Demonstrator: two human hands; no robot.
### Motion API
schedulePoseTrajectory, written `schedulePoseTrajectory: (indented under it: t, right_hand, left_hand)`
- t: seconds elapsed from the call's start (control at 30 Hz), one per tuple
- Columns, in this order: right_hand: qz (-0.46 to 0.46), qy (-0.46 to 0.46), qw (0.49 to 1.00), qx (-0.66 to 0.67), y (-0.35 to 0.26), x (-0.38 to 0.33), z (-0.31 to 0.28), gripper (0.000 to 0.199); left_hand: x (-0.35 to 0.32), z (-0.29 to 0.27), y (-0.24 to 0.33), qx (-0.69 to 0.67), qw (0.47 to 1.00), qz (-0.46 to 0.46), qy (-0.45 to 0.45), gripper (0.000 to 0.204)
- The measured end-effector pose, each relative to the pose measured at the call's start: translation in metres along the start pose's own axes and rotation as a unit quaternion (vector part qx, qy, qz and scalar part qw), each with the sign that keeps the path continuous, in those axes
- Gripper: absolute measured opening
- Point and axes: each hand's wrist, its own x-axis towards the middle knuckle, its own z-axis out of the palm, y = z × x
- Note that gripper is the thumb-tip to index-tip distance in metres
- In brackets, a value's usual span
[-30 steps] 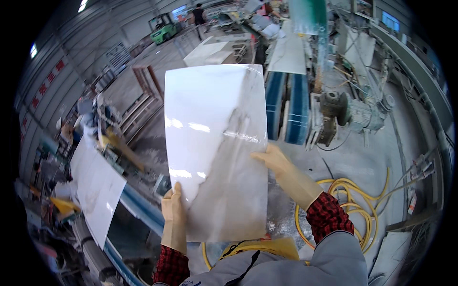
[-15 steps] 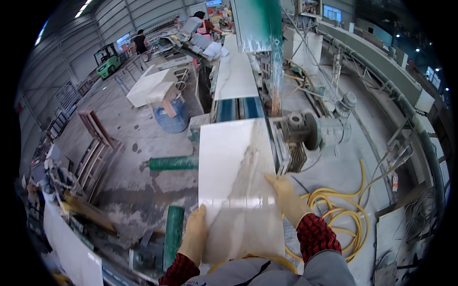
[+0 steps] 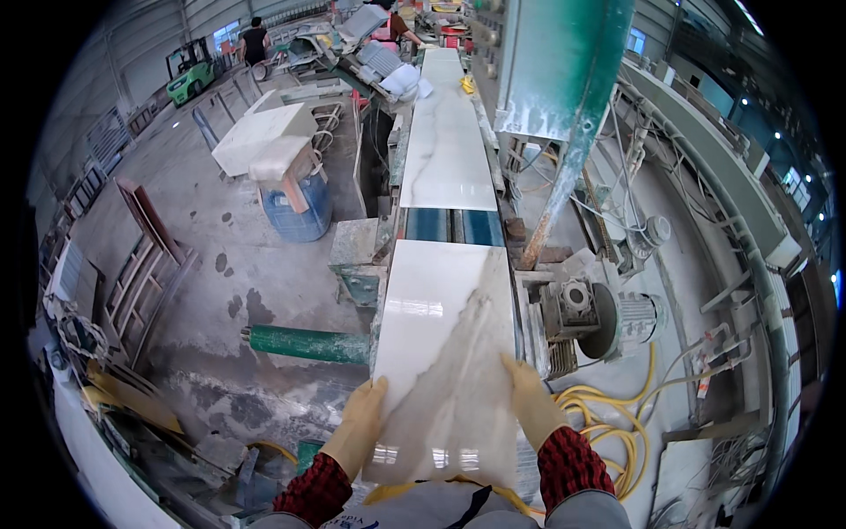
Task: The person handles large white rectangular tiles on a conveyor belt in a factory setting. They guide the tiles through the machinery, lift them off the belt, and place them onto a stack. The person wears gloves and uses both hands to manage the heavy slabs.
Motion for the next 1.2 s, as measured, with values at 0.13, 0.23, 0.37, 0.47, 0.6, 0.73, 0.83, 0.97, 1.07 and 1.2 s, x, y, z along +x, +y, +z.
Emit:
schedulePoseTrajectory:
  t: [0.13,0.23,0.37,0.47,0.6,0.73,0.83,0.97,1.07,1.2]
  right_hand:
    - [-0.120,-0.094,0.950,-0.273,-0.012,-0.107,0.017,0.059]
    - [-0.228,-0.078,0.845,-0.477,0.010,-0.139,-0.013,0.055]
    - [-0.004,0.123,0.957,-0.263,-0.002,-0.142,0.042,0.052]
    - [0.019,0.096,0.970,-0.222,-0.007,-0.121,0.036,0.064]
    - [0.014,0.105,0.974,-0.201,-0.016,-0.116,0.050,0.063]
    - [0.021,0.117,0.977,-0.178,0.006,-0.085,0.029,0.062]
    - [0.056,0.126,0.971,-0.196,0.000,-0.077,0.030,0.063]
    - [0.062,0.099,0.976,-0.181,-0.014,-0.078,0.039,0.068]
    - [0.055,0.069,0.984,-0.157,-0.008,-0.067,0.032,0.071]
    - [0.102,0.087,0.977,-0.166,-0.012,-0.061,0.028,0.067]
  left_hand:
    - [0.035,-0.002,0.001,0.017,0.999,0.031,-0.019,0.060]
    - [0.059,0.007,-0.006,-0.053,0.998,0.019,-0.036,0.062]
    - [0.039,-0.006,0.017,0.000,0.999,-0.036,-0.023,0.067]
    - [0.030,-0.008,-0.009,0.072,0.996,-0.046,0.003,0.072]
    - [0.033,-0.003,-0.001,0.147,0.987,-0.048,0.042,0.075]
    - [0.044,-0.002,0.009,0.171,0.983,-0.039,0.048,0.073]
    - [0.048,0.000,0.018,0.171,0.982,-0.039,0.071,0.070]
    - [0.053,-0.001,0.026,0.172,0.982,-0.060,0.056,0.070]
    - [0.055,-0.002,0.033,0.180,0.981,-0.053,0.058,0.070]
    - [0.059,-0.015,0.059,0.251,0.968,-0.025,0.008,0.067]
